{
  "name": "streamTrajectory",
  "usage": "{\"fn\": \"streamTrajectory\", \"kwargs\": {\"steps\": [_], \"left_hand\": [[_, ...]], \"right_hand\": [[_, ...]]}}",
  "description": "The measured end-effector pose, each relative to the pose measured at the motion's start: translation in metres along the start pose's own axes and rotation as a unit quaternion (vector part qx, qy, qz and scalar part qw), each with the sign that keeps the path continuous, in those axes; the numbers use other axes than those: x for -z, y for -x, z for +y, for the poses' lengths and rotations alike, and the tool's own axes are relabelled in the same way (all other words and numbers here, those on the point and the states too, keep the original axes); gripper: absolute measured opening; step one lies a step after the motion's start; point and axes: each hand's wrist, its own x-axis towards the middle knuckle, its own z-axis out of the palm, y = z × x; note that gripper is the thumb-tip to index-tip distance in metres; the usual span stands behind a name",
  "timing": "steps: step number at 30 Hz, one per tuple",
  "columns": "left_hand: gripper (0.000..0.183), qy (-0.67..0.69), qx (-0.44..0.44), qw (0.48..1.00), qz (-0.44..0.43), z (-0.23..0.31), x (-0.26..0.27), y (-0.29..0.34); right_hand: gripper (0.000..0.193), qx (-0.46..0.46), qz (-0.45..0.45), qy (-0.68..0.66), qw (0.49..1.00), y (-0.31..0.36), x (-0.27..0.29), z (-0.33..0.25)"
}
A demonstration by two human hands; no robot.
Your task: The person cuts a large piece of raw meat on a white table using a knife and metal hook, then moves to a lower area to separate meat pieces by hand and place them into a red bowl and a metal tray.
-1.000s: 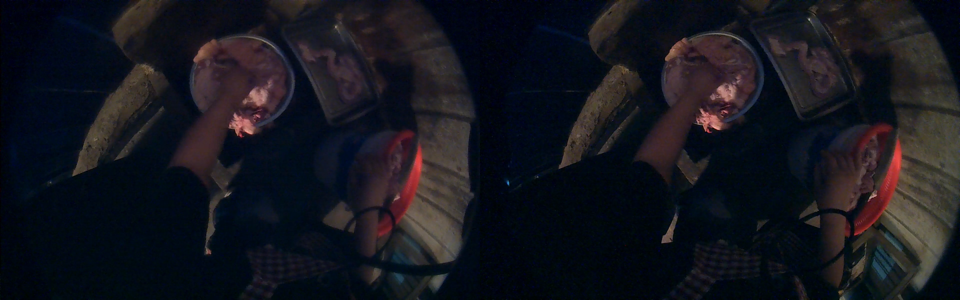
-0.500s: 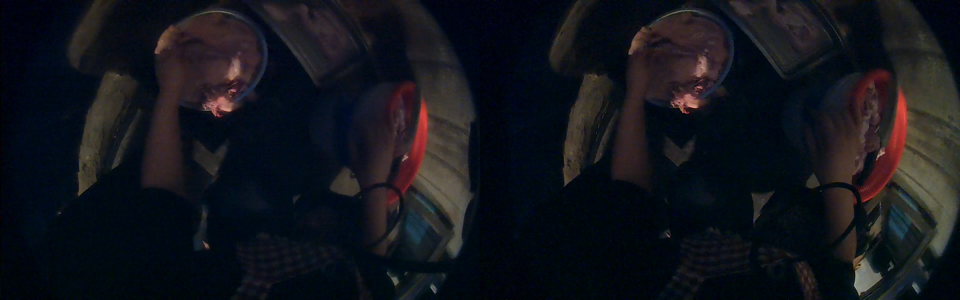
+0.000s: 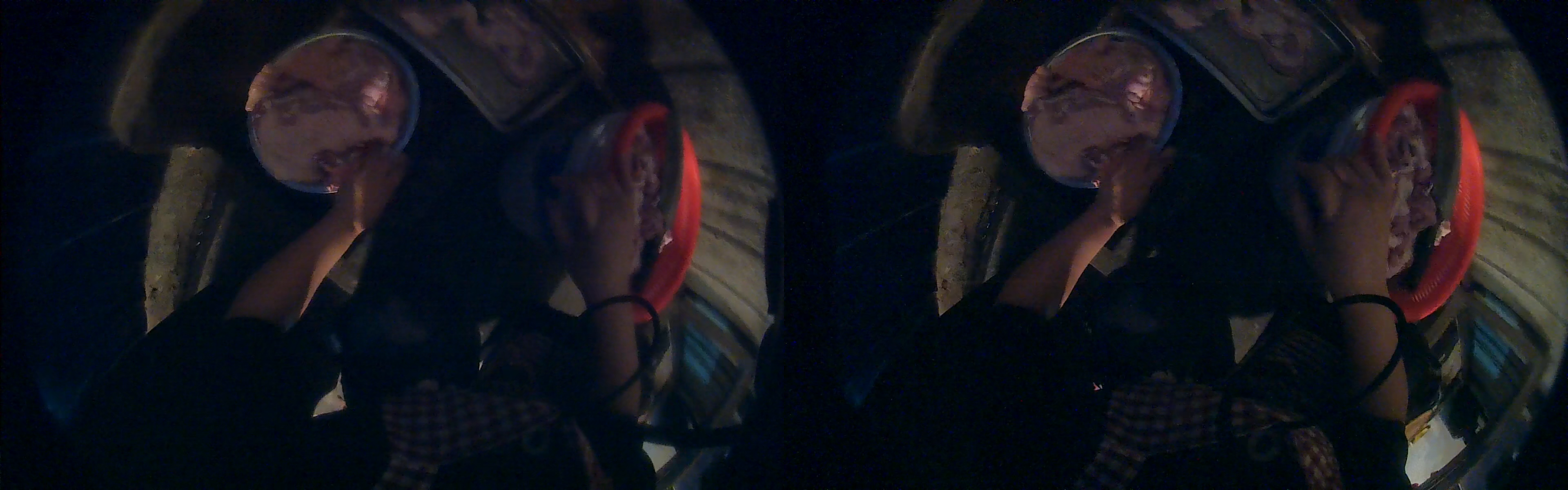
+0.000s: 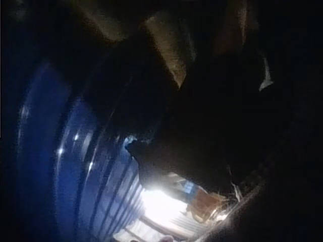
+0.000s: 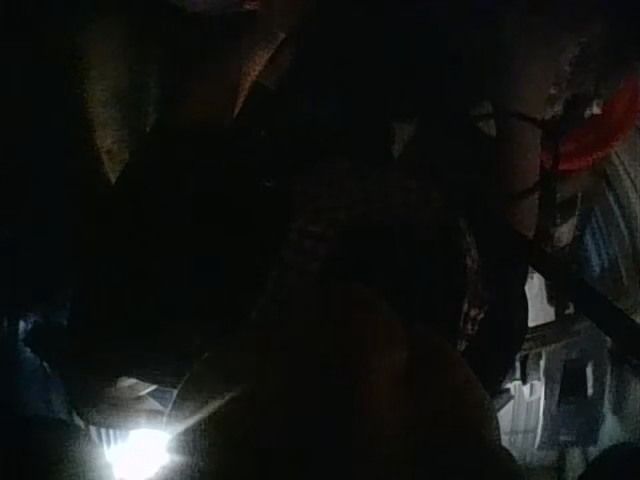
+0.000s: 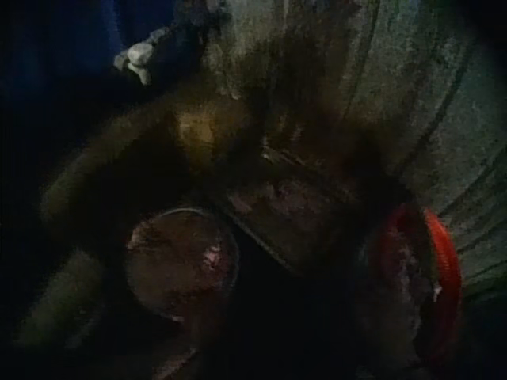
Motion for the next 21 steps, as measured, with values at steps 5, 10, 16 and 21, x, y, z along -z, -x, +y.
{"fn": "streamTrajectory", "kwargs": {"steps": [5, 10, 16, 21], "left_hand": [[0.029, 0.507, 0.377, 0.774, -0.036, -0.043, 0.018, 0.008], [0.033, 0.049, 0.248, 0.962, 0.101, -0.159, 0.042, 0.013], [0.035, 0.01, 0.327, 0.928, 0.178, -0.169, 0.046, -0.003], [0.041, -0.072, 0.067, 0.99, -0.105, -0.08, 0.014, -0.051]], "right_hand": [[0.017, 0.002, -0.009, 0.014, 1.0, 0.001, 0.002, 0.0], [0.017, 0.006, -0.017, 0.003, 1.0, 0.0, 0.002, 0.0], [0.017, 0.002, -0.008, 0.003, 1.0, -0.002, 0.0, -0.001], [0.018, -0.001, -0.004, 0.032, 0.999, -0.003, -0.003, -0.006]]}}
